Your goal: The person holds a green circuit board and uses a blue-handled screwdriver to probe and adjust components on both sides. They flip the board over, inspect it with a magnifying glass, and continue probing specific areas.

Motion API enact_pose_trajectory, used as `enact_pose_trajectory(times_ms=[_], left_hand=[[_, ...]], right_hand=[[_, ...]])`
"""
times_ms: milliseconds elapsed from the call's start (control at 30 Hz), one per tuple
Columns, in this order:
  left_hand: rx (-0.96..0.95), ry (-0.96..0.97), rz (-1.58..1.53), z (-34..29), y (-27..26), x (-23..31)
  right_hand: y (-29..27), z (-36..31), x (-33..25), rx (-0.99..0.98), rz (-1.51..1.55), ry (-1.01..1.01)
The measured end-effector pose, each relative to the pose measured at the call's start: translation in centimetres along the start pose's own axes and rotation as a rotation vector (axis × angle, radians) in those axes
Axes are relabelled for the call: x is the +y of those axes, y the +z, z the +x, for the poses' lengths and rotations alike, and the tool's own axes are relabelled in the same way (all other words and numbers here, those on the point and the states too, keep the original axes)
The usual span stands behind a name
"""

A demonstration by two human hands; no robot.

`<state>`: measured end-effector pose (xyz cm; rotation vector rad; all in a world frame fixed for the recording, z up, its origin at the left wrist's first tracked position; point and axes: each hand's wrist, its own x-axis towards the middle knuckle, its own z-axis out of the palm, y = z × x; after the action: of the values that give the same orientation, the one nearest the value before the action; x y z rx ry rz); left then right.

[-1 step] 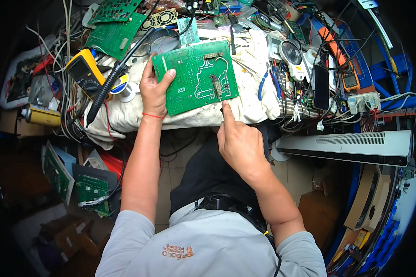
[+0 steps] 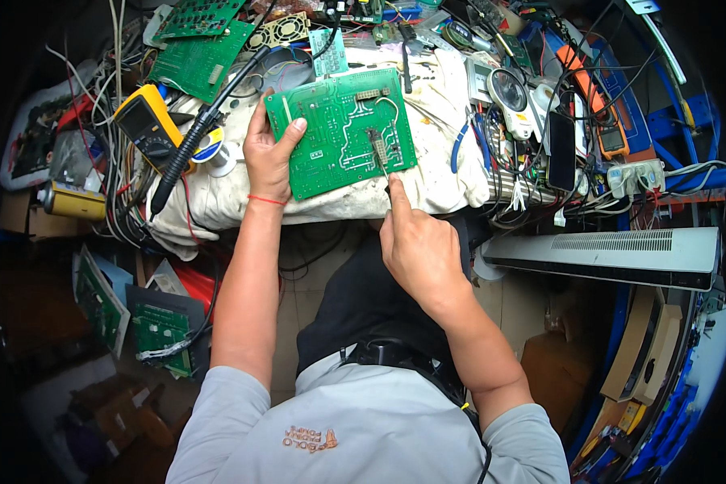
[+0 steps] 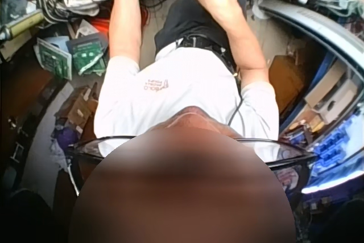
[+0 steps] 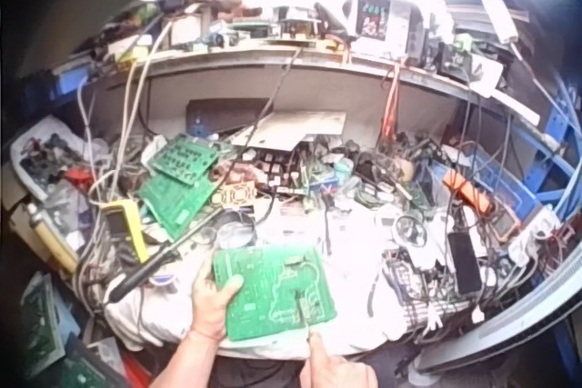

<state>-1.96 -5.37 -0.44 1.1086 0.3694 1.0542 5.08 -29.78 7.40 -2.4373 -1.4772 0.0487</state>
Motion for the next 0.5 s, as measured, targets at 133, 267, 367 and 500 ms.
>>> enact_pose_trajectory(times_ms=[133,267,367,500], left_hand=[[-0.002,-0.004,-0.013,0.05,0.02,-0.02],[-0.002,0.002,0.005,0.14,0.11,-0.01],[-0.001,-0.009,-0.006,0.08,0.06,0.02],[0.002,-0.025,-0.02,0.06,0.06,0.06]], right_hand=[[0.26,-0.1,0.25,0.028,0.029,-0.002],[0.4,0.12,0.44,0.069,0.078,-0.013],[0.37,0.14,0.46,0.083,0.088,-0.003],[0.25,0.06,0.44,0.083,0.127,0.001]])
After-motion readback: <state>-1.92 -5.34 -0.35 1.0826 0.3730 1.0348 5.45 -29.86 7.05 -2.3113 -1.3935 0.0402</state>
